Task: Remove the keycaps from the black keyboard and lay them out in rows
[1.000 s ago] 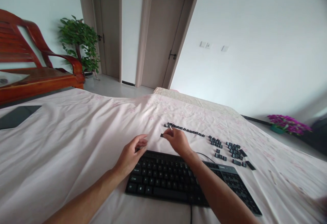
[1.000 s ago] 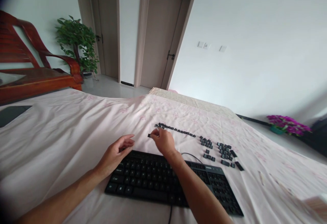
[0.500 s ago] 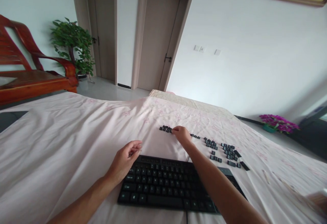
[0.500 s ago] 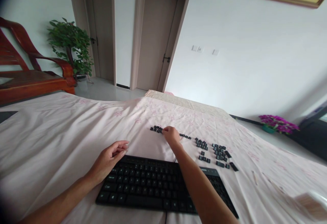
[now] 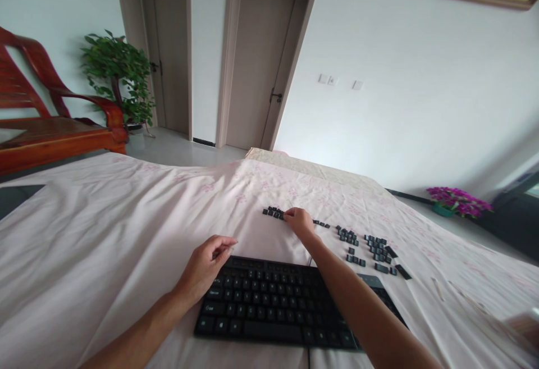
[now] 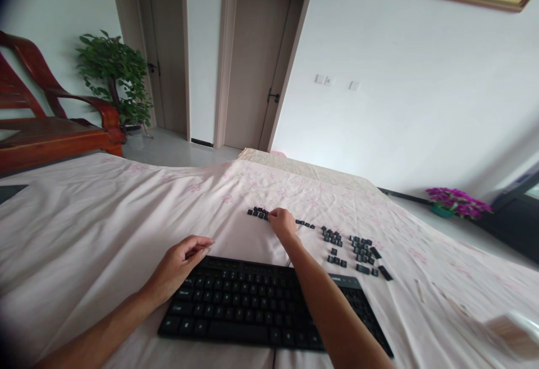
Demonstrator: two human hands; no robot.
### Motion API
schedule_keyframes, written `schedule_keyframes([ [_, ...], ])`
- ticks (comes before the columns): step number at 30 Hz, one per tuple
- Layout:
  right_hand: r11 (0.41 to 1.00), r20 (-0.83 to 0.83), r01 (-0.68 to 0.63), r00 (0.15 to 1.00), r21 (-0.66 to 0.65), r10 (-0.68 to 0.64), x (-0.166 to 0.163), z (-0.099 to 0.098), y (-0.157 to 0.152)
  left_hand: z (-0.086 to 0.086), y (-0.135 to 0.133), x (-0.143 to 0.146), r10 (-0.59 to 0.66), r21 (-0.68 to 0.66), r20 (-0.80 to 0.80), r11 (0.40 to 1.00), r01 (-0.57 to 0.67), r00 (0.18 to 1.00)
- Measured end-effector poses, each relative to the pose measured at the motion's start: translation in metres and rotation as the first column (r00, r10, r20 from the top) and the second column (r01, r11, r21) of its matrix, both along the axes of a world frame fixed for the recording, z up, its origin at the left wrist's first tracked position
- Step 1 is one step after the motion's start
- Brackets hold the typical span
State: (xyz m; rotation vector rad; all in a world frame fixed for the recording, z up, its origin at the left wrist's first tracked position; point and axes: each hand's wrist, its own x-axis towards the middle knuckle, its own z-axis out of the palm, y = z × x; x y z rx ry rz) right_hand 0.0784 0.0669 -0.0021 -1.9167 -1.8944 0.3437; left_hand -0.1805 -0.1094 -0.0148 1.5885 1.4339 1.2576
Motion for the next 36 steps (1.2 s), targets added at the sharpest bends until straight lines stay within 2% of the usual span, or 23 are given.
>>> schedule_keyframes([
  [5, 1.0, -0.035, -0.004, 0.999, 0.023, 0.005, 0.001, 0.008, -0.007, 0.002, 0.0, 0.0, -0.009, 0.023, -0.024, 1.0, 0.01, 1.0],
  [9, 0.998, -0.104, -0.058, 0.993, 0.039, 0.062, -0.002, 0.023, -0.019, 0.001, 0.0, 0.0, -0.012, 0.052, -0.04, 0.999, 0.014, 0.999],
  [12, 0.982, -0.181, -0.18, 0.965, 0.06, 0.188, -0.011, 0.038, -0.039, 0.004, -0.004, 0.0, -0.008, 0.144, -0.078, 0.989, 0.019, 0.997],
  [15, 0.912, -0.247, -0.377, 0.88, 0.159, 0.407, -0.023, 0.052, -0.069, 0.01, -0.01, 0.001, 0.025, 0.285, -0.188, 0.958, 0.03, 0.982],
  [18, 0.873, -0.316, -0.465, 0.814, 0.149, 0.488, -0.034, 0.061, -0.102, 0.017, -0.016, 0.005, 0.042, 0.354, -0.329, 0.932, 0.082, 0.943],
  [22, 0.798, -0.466, -0.593, 0.679, 0.107, 0.567, -0.046, 0.063, -0.138, 0.021, -0.022, 0.012, -0.008, 0.284, -0.346, 0.952, 0.113, 0.938],
  [24, 0.766, -0.475, -0.637, 0.65, 0.086, 0.593, -0.05, 0.062, -0.147, 0.02, -0.022, 0.014, -0.04, 0.228, -0.321, 0.966, 0.118, 0.946],
  [31, 0.712, -0.349, -0.693, 0.643, 0.115, 0.682, -0.056, 0.058, -0.155, 0.013, -0.017, 0.015, -0.126, 0.146, -0.36, 0.971, 0.189, 0.925],
  [36, 0.629, -0.228, -0.768, 0.595, 0.124, 0.771, -0.061, 0.052, -0.157, 0.014, -0.016, 0.014, -0.157, 0.144, -0.4, 0.962, 0.231, 0.903],
])
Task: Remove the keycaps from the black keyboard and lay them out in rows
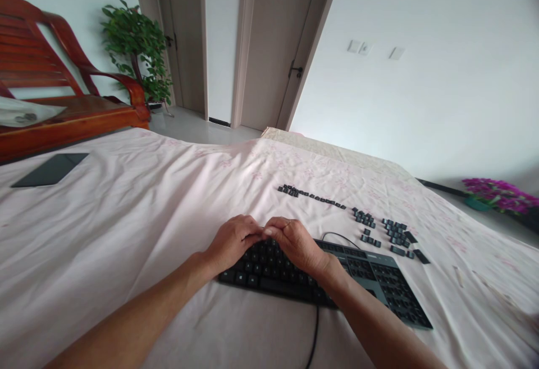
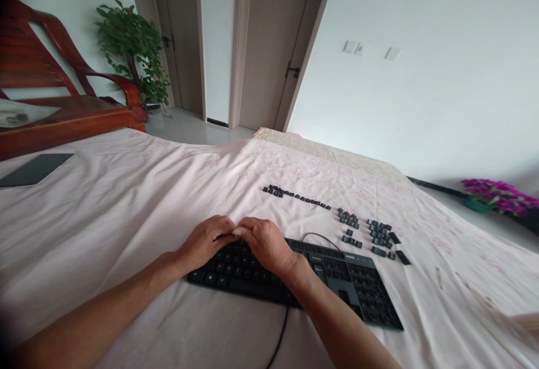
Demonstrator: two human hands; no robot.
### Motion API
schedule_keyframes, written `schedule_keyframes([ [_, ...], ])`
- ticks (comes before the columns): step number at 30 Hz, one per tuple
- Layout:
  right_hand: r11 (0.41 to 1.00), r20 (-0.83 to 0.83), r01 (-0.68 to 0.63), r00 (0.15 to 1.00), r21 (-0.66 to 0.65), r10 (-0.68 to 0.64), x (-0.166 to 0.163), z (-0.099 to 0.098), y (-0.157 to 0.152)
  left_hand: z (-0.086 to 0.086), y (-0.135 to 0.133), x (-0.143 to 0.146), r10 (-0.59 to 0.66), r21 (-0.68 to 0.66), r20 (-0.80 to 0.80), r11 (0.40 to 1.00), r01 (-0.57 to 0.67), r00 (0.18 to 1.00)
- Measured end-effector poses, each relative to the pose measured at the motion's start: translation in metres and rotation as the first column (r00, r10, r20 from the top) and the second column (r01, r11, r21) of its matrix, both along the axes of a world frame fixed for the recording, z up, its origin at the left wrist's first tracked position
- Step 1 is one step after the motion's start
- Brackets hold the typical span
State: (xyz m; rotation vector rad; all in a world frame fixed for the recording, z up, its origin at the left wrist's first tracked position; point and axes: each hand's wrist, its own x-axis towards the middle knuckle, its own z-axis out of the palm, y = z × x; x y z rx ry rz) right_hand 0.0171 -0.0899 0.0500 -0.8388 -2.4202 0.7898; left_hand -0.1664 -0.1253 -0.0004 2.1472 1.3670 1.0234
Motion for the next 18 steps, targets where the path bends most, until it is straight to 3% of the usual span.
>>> schedule_keyframes([
  [5, 0.998, 0.004, -0.049, 0.999, 0.043, 0.048, 0.001, -0.008, -0.001, 0.008, 0.001, 0.001, -0.034, 0.015, -0.095, 0.999, 0.036, 0.995],
  [9, 0.997, -0.113, -0.026, 0.993, 0.075, 0.034, 0.006, -0.02, -0.001, 0.013, 0.005, 0.006, -0.065, 0.008, -0.16, 0.998, 0.067, 0.985],
  [18, 0.982, -0.278, 0.007, 0.959, 0.191, 0.048, 0.009, -0.031, -0.006, 0.015, 0.002, 0.014, -0.082, 0.006, -0.12, 0.997, 0.083, 0.989],
])
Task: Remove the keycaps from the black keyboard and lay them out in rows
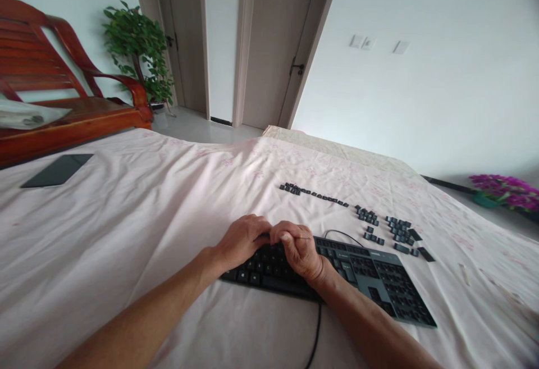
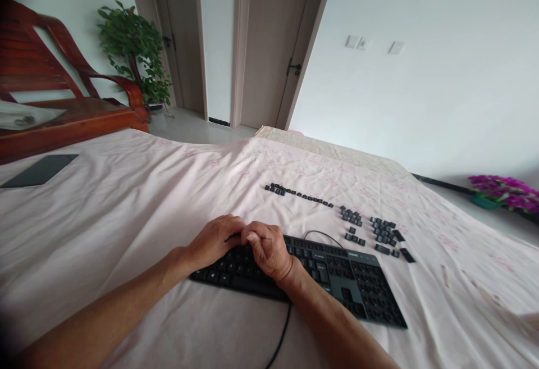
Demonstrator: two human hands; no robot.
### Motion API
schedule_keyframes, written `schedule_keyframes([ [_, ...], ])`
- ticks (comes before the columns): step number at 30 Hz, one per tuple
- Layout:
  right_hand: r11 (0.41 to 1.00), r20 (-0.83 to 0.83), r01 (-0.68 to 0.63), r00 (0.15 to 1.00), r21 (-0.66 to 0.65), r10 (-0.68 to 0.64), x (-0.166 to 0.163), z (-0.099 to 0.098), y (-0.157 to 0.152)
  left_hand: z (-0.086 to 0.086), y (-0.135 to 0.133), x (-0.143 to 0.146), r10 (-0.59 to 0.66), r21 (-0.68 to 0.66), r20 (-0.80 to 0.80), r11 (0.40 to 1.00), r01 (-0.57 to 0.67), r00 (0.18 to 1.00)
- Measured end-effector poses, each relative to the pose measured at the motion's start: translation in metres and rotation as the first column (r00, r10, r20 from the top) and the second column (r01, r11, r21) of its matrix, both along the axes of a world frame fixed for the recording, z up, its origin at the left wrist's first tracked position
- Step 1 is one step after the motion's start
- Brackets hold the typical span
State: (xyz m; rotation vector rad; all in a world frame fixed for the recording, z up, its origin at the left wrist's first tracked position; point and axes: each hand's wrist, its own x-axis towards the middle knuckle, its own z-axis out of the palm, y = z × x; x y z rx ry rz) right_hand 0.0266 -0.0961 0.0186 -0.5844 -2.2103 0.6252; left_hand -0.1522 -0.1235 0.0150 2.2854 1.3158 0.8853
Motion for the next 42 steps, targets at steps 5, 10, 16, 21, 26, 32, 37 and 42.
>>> schedule_keyframes([
  [5, 1.0, -0.044, -0.018, 0.999, 0.021, 0.019, 0.001, 0.003, -0.002, -0.002, 0.0, 0.0, 0.029, -0.085, 0.191, 0.996, -0.013, 0.981],
  [10, 0.968, 0.051, 0.053, 0.996, 0.246, -0.068, -0.002, 0.013, -0.006, -0.009, 0.002, -0.001, 0.127, -0.181, 0.422, 0.982, -0.054, 0.897],
  [16, 0.944, 0.052, 0.036, 0.997, 0.328, -0.056, -0.004, 0.021, -0.007, -0.01, 0.005, -0.003, 0.189, -0.241, 0.473, 0.967, -0.08, 0.86],
  [21, 0.924, 0.232, 0.326, 0.9, 0.201, -0.368, -0.007, 0.019, 0.0, -0.011, 0.007, -0.003, 0.211, -0.259, 0.551, 0.963, -0.075, 0.807],
  [26, 0.901, 0.388, 0.428, 0.82, 0.073, -0.421, -0.013, 0.016, 0.004, -0.012, 0.005, -0.003, 0.205, -0.253, 0.573, 0.965, -0.067, 0.793],
  [32, 0.878, 0.447, 0.478, 0.788, -0.009, -0.425, -0.003, 0.018, 0.017, -0.013, 0.004, -0.003, 0.193, -0.255, 0.537, 0.965, -0.06, 0.821],
  [37, 0.724, 0.479, 0.687, 0.615, 0.064, -0.626, 0.035, 0.024, 0.067, -0.015, 0.005, -0.003, 0.193, -0.227, 0.475, 0.97, -0.092, 0.858],
  [42, 0.565, 0.578, 0.824, 0.44, 0.044, -0.687, 0.062, 0.019, 0.117, -0.018, 0.007, -0.003, 0.199, -0.215, 0.438, 0.97, -0.112, 0.877],
])
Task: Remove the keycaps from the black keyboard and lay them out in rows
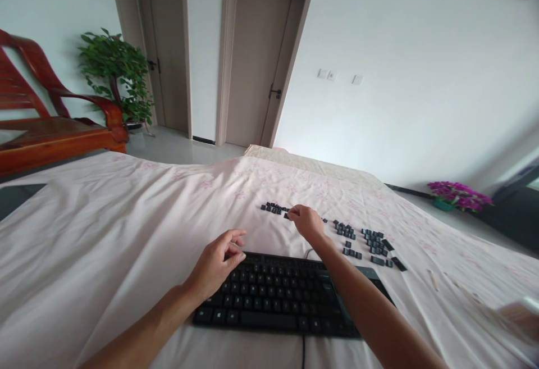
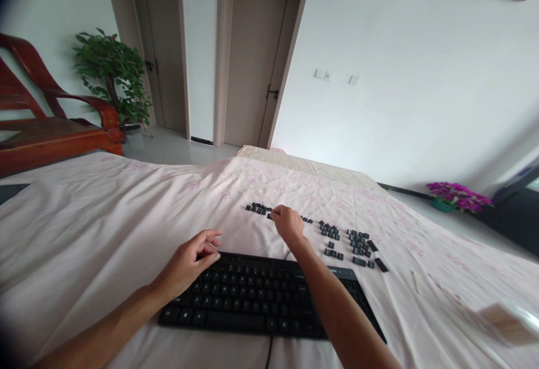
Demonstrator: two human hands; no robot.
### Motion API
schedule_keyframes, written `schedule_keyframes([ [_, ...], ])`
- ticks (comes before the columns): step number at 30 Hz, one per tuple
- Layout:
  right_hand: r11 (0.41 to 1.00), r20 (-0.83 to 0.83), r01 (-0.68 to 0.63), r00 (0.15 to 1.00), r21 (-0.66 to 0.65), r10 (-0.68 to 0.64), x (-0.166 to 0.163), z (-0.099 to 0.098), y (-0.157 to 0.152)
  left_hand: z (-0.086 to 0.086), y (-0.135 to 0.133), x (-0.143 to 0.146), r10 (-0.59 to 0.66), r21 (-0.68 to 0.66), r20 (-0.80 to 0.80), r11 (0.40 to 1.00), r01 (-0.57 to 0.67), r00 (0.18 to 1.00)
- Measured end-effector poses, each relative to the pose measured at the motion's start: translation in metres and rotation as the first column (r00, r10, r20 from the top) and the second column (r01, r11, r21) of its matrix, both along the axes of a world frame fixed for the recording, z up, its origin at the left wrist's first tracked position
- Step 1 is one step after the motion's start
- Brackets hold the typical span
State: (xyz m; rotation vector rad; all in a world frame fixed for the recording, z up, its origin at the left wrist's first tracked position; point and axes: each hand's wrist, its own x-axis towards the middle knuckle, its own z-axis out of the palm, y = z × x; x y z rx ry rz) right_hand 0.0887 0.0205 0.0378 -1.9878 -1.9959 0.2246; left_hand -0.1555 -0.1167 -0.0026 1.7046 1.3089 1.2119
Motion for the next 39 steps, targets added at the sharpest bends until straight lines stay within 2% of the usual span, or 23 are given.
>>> schedule_keyframes([
  [8, 0.999, 0.044, 0.034, 0.998, 0.006, -0.034, 0.001, -0.019, 0.028, -0.001, 0.0, 0.0, 0.007, -0.016, -0.042, 1.0, -0.007, 0.999],
  [17, 1.0, 0.041, 0.006, 0.999, 0.023, -0.007, 0.003, -0.03, 0.034, -0.003, 0.001, -0.001, 0.004, -0.005, -0.053, 1.0, -0.004, 0.999],
  [23, 0.999, 0.004, -0.013, 1.0, 0.043, 0.013, 0.002, -0.025, 0.029, -0.003, 0.002, -0.001, 0.0, 0.0, -0.054, 1.0, 0.0, 0.999],
  [29, 0.993, -0.078, -0.103, 0.991, 0.058, 0.108, 0.001, -0.001, 0.012, -0.002, 0.001, -0.001, -0.005, -0.009, -0.056, 1.0, 0.005, 0.998],
  [31, 0.977, -0.153, -0.203, 0.966, 0.061, 0.211, -0.001, 0.009, 0.0, 0.001, 0.0, -0.001, -0.023, -0.023, -0.061, 1.0, 0.021, 0.998],
  [34, 0.894, -0.301, -0.423, 0.842, 0.147, 0.448, -0.007, 0.022, -0.028, 0.008, -0.001, -0.002, -0.066, -0.035, -0.077, 0.997, 0.064, 0.995],
  [39, 0.852, -0.523, -0.509, 0.697, 0.12, 0.49, -0.022, 0.028, -0.077, 0.024, 0.003, -0.003, -0.235, -0.15, -0.148, 0.965, 0.213, 0.961],
])
